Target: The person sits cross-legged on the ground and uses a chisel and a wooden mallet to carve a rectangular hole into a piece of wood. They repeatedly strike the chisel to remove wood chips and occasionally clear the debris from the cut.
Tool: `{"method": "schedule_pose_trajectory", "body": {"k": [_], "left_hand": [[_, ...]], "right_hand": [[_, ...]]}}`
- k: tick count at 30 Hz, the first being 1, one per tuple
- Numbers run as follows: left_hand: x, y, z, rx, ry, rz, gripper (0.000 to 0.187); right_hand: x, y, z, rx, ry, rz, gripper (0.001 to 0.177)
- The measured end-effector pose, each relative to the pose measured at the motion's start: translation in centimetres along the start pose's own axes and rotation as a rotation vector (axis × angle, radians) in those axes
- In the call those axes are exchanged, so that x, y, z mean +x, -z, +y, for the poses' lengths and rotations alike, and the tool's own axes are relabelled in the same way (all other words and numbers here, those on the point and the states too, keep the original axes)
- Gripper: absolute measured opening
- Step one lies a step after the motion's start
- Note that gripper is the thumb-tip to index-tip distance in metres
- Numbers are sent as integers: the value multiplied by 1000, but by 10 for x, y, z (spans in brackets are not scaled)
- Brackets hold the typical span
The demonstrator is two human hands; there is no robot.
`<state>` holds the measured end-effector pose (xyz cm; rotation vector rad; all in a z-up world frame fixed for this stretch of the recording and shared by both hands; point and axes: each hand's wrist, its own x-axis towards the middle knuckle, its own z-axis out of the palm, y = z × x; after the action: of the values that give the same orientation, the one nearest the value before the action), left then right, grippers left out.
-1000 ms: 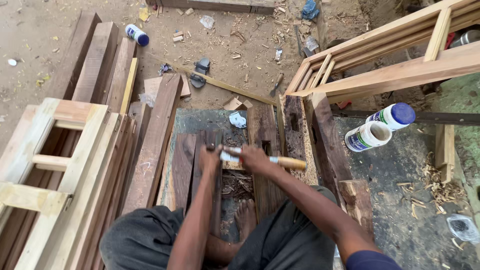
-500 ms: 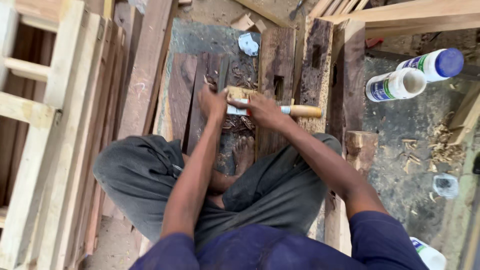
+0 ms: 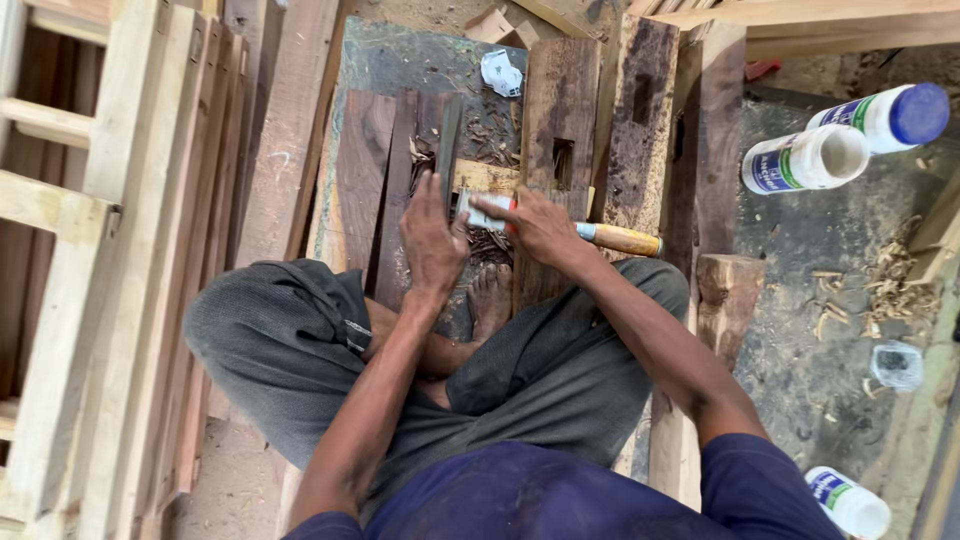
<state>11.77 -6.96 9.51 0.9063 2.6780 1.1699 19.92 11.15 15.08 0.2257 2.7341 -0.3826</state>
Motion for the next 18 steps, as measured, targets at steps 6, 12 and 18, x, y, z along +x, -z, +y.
{"method": "schedule_pose_trajectory", "body": {"k": [6, 12, 18], "left_hand": [[-4, 5, 18, 268, -232, -226, 91], [0, 16, 18, 238, -171, -326, 109], [7, 31, 29, 313, -160, -456, 113]], "right_hand": [[20, 7, -9, -62, 2, 130, 75], [28, 0, -13, -22, 24, 149, 72], [28, -25, 10, 103, 132, 270, 60]]}}
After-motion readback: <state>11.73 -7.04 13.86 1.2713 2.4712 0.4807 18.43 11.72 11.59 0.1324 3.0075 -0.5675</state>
